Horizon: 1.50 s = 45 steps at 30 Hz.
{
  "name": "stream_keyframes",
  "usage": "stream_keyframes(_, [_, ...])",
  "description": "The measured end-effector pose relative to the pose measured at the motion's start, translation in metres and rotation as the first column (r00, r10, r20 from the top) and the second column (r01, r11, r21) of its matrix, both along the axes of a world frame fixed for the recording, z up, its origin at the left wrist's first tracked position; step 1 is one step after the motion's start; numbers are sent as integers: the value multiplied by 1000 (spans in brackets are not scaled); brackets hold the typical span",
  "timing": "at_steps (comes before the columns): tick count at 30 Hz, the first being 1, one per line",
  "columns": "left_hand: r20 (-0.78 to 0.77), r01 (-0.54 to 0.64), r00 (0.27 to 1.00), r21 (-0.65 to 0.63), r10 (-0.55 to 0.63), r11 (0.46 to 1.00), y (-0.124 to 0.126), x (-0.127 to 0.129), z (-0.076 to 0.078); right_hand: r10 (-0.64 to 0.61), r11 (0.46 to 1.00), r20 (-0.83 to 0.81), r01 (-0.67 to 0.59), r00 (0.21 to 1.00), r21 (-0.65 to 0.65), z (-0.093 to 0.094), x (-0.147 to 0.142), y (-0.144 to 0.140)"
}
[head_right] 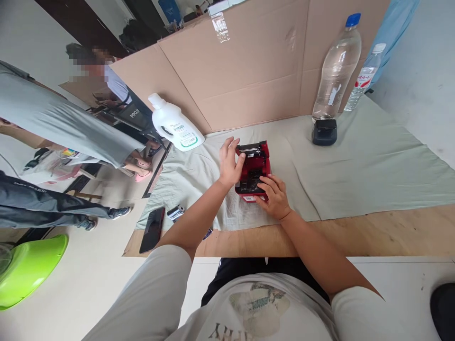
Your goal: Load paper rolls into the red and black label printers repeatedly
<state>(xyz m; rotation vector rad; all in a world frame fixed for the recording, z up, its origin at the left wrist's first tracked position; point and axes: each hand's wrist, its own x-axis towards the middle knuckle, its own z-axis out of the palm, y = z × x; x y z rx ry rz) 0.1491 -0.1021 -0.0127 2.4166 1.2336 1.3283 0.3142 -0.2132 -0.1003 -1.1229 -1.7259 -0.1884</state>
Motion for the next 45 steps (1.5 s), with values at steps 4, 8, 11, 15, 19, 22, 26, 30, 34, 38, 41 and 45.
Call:
stream_keyframes(4, [-46,79,996,-29,-80,996,-4,-5,-6,-13,999,32,12,999,32,1,0,-4])
stream_keyframes(8, [-15,83,996,-3,-83,997,-31,-12,-11,-19,999,65,17,998,39,1,-1,-7])
stream_keyframes(11, [-18,102,995,-7,-102,995,-52,-18,-19,-18,998,64,14,998,65,-1,-2,-7])
stream_keyframes(15, [-34,95,995,-21,-95,995,-67,-24,-37,5,1000,44,-4,999,-21,-4,-3,-8])
stream_keyframes(19, [14,38,999,9,-38,999,-73,-19,-54,35,999,6,-34,999,-37,-2,-3,-9])
stream_keyframes(22, [98,-13,995,54,8,998,-74,-12,-63,0,1000,-7,0,1000,-10,3,-2,-8])
stream_keyframes(26, [164,-65,985,46,56,997,-73,-6,-70,-14,1000,14,15,1000,-17,10,0,-5])
stream_keyframes(30, [153,-99,984,23,95,995,-72,-6,-71,-32,998,10,33,999,-51,12,2,-3])
stream_keyframes(34, [133,-122,984,40,116,992,-72,-6,-70,-51,997,13,52,999,-59,11,1,-2])
stream_keyframes(38, [177,-93,980,8,91,996,-75,-6,-70,-18,1000,-18,18,1000,-24,8,1,-2])
stream_keyframes(41, [305,-63,948,-91,88,994,-74,-12,-69,30,999,-135,-31,990,-8,2,4,0])
stream_keyframes(45, [442,-115,838,-429,319,896,-66,-27,-65,6,985,-331,-62,944,-159,-11,12,5])
